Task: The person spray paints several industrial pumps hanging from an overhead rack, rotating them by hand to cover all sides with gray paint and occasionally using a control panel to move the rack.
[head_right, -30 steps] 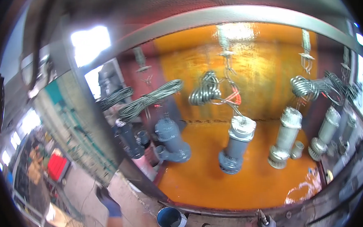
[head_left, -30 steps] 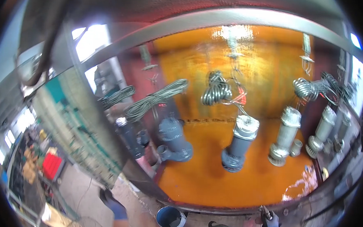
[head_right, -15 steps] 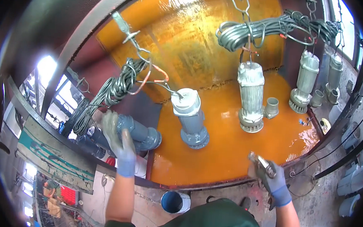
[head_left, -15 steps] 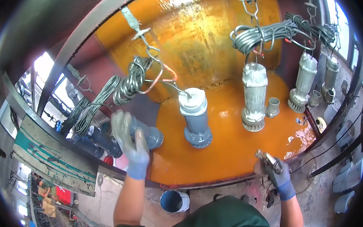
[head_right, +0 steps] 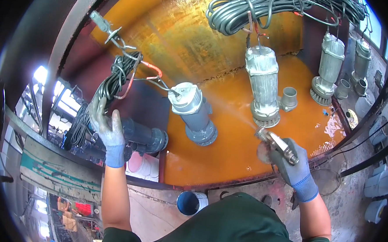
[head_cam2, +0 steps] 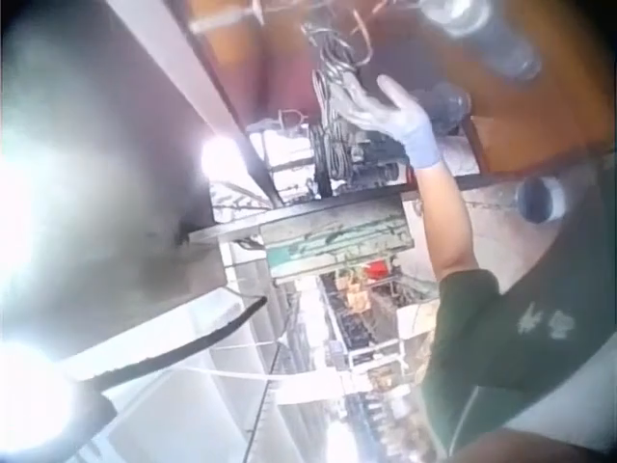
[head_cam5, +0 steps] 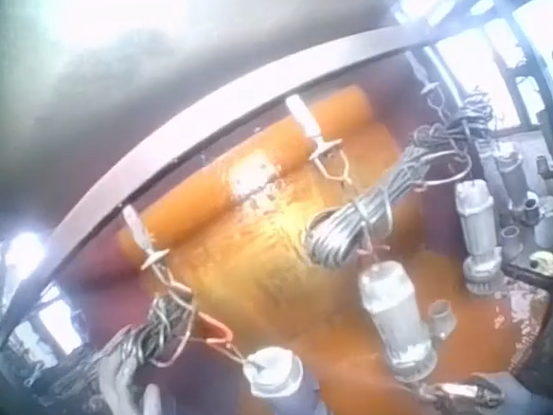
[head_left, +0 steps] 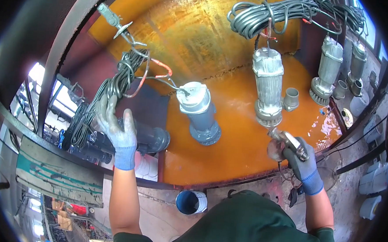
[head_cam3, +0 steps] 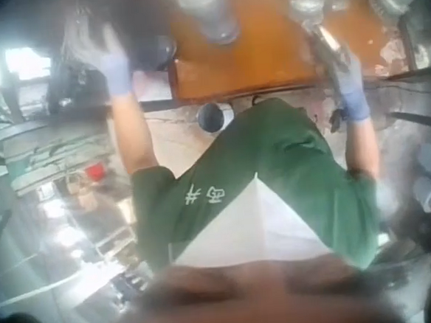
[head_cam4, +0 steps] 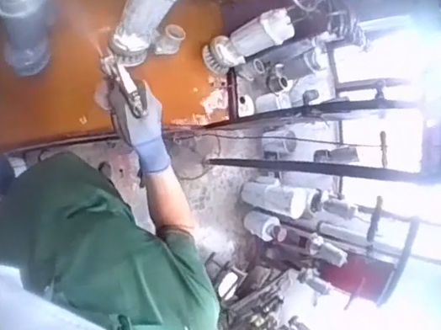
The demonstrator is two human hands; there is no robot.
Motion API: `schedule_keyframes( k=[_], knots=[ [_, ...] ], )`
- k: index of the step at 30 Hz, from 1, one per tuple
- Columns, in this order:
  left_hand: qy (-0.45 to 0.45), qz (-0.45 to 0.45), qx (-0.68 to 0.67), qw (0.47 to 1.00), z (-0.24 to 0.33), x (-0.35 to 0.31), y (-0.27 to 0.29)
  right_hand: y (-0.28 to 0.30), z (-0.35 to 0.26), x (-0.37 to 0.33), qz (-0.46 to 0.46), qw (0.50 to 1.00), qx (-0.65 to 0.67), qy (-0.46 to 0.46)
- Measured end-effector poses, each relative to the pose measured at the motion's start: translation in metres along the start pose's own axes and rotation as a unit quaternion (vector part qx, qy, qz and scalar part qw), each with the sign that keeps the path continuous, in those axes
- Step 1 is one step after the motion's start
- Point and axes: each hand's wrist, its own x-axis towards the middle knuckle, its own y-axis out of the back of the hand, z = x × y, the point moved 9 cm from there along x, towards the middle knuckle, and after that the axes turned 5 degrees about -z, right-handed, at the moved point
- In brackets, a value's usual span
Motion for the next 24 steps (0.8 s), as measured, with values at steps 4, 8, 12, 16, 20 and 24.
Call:
schedule_keyframes(
  k=[4, 8, 12, 16, 20, 24],
  knots=[
    [-0.003, -0.017, -0.01, 1.0, -0.013, -0.004, -0.005, -0.018, -0.03, -0.006, -0.06, 0.99, -0.103, 0.076],
    [0.028, -0.007, -0.041, 0.999, -0.029, -0.006, -0.009, -0.017, -0.032, -0.003, -0.023, 0.997, -0.063, 0.034],
    [0.073, 0.005, -0.089, 0.993, -0.059, -0.013, -0.021, -0.021, -0.048, -0.004, -0.038, 0.993, -0.095, 0.059],
    [0.156, -0.002, -0.172, 0.973, -0.082, -0.01, -0.036, -0.027, -0.059, -0.005, -0.04, 0.99, -0.112, 0.081],
    [0.188, -0.012, -0.216, 0.958, -0.112, -0.009, -0.051, -0.027, -0.07, -0.004, -0.058, 0.986, -0.126, 0.097],
    [0.239, -0.025, -0.303, 0.922, -0.132, -0.008, -0.075, -0.04, -0.084, -0.005, -0.111, 0.972, -0.169, 0.123]
  ],
)
